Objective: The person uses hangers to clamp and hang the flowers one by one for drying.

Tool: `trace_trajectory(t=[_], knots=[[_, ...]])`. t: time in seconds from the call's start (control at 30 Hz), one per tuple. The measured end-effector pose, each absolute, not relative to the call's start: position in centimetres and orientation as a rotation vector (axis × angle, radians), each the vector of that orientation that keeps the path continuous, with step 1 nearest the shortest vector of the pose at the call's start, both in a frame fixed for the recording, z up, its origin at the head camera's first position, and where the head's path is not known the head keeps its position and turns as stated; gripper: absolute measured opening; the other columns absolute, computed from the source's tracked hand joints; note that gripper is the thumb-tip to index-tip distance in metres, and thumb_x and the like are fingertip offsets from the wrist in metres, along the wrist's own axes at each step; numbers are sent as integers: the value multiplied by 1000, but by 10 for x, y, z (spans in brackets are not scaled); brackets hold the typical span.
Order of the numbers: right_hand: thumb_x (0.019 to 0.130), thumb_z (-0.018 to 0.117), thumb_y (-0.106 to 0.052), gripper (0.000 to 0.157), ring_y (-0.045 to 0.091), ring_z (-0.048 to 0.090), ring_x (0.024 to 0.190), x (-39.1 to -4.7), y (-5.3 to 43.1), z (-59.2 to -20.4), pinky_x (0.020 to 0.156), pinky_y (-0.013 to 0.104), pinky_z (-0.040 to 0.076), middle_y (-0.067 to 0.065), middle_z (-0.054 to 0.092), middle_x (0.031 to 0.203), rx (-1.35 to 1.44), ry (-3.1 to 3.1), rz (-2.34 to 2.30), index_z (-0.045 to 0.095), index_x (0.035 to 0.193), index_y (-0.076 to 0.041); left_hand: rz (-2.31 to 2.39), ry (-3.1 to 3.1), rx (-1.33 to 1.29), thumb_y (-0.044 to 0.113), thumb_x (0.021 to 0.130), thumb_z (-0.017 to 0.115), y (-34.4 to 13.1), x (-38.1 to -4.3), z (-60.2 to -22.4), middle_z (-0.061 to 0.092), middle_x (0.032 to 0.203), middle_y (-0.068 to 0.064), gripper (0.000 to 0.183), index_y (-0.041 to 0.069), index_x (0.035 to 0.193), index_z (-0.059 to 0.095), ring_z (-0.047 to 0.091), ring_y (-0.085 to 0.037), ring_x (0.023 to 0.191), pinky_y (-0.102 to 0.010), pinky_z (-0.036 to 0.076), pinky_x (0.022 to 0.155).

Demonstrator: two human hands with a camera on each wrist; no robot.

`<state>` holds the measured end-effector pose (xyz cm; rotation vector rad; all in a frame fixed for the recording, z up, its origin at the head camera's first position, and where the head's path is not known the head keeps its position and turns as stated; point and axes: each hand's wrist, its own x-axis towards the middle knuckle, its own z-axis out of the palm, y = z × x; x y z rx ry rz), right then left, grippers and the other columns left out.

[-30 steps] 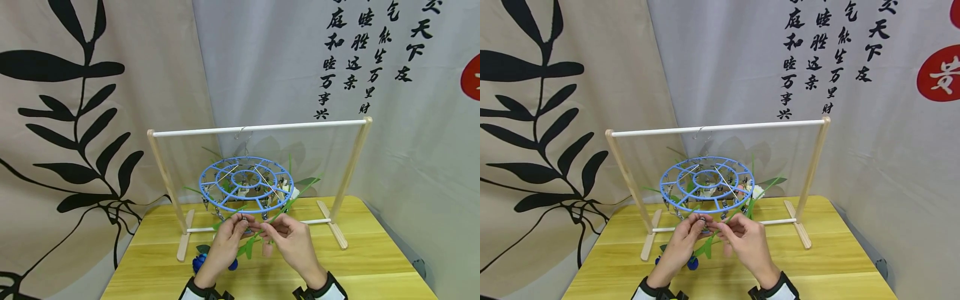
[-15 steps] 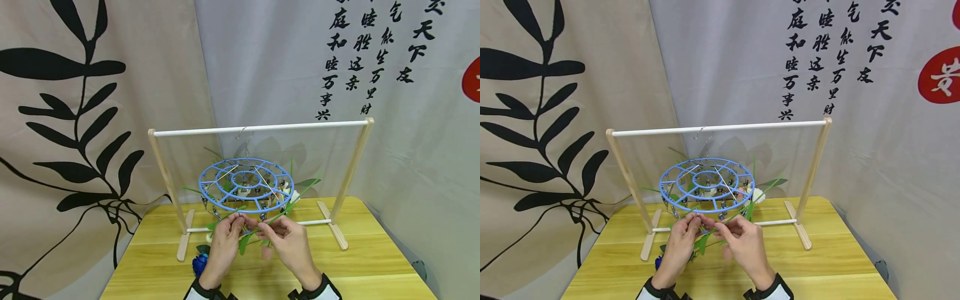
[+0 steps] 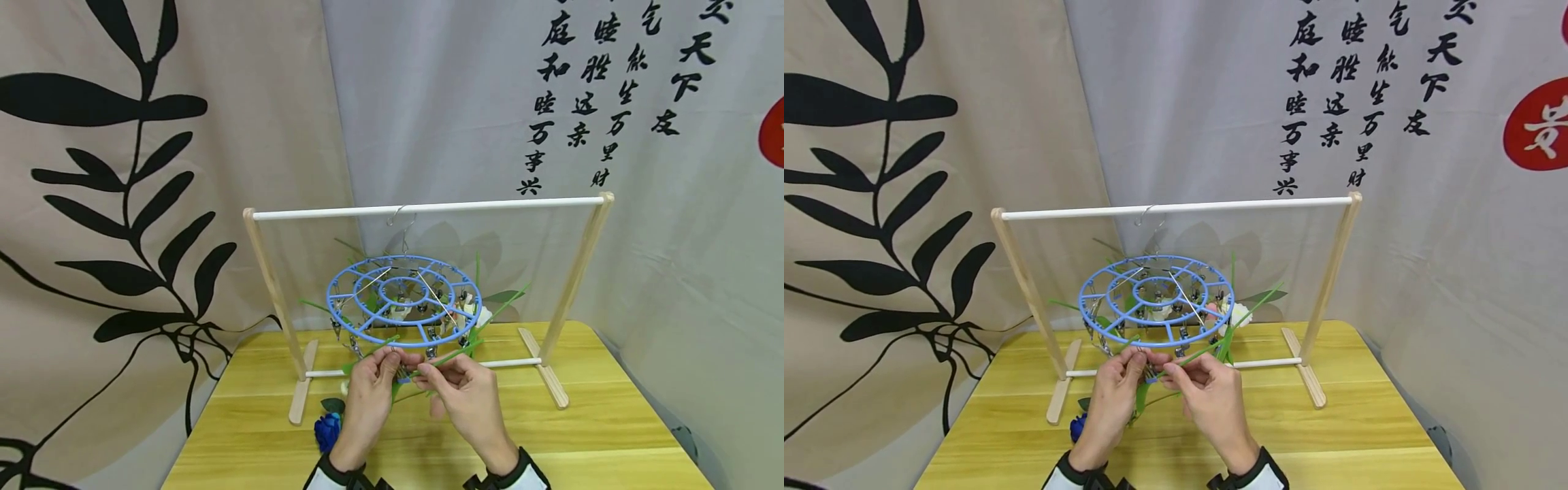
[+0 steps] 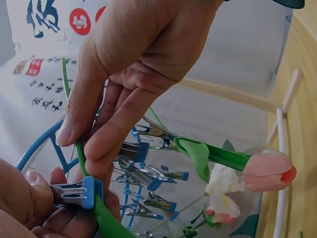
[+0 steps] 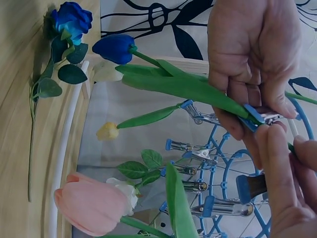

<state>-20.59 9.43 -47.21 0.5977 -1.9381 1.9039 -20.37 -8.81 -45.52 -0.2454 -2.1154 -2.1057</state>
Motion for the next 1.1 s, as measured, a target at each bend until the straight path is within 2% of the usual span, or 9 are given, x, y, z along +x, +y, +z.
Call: trace_trajectory(t=[0.2,0.4,0.53,0.67,0.77,0.93,1.03,1.1], knots=[[106,83,1,6,16,89,81,-205,92,-473,73,37,74,25,88,100,570,-1935,1920,80,108,6,-2105,-2124,-236,29,126,54,-88,-203,-456,89,127,-13,38,2,125,80,79,-23,132,-23,57,116],[103,88,-2,5,13,86,77,-206,92,-474,71,29,72,15,89,92,472,-1986,1819,83,102,-4,-2084,-2158,-244,26,126,53,-88,-204,-457,86,134,-16,38,-2,134,78,76,-29,139,-25,56,119],[103,90,-7,5,12,85,77,-205,92,-473,72,30,72,10,89,91,444,-2018,1797,84,104,-8,-2076,-2189,-297,27,127,52,-91,-204,-459,85,138,-15,38,1,140,76,73,-31,145,-27,55,124],[104,90,-10,6,8,84,80,-203,93,-474,73,29,71,7,89,93,461,-2040,1778,86,107,-11,-2036,-2241,-338,30,125,58,-96,-203,-461,84,141,-14,37,4,144,75,75,-32,142,-29,60,120],[104,91,-12,6,7,82,79,-202,93,-475,72,27,69,3,89,95,477,-2063,1743,87,107,-16,-1951,-2318,-333,35,121,67,-100,-201,-464,84,141,-10,37,8,144,78,78,-30,137,-34,65,114],[105,90,-16,7,6,77,71,-202,94,-479,63,27,65,0,89,98,532,-2095,1712,88,109,-21,-1857,-2381,-324,33,118,74,-106,-201,-469,86,137,-4,31,17,143,79,80,-30,133,-53,66,112],[105,89,-14,9,7,80,75,-201,95,-482,65,28,67,0,90,100,590,-2096,1695,87,111,-20,-1810,-2389,-326,34,119,72,-111,-201,-471,86,137,-1,28,19,141,80,80,-32,134,-60,65,113],[105,89,-14,10,7,82,83,-200,97,-486,72,29,70,-2,90,102,612,-2100,1674,87,113,-21,-1781,-2397,-327,36,119,71,-114,-201,-472,87,135,1,29,18,141,79,80,-32,134,-60,65,112]])
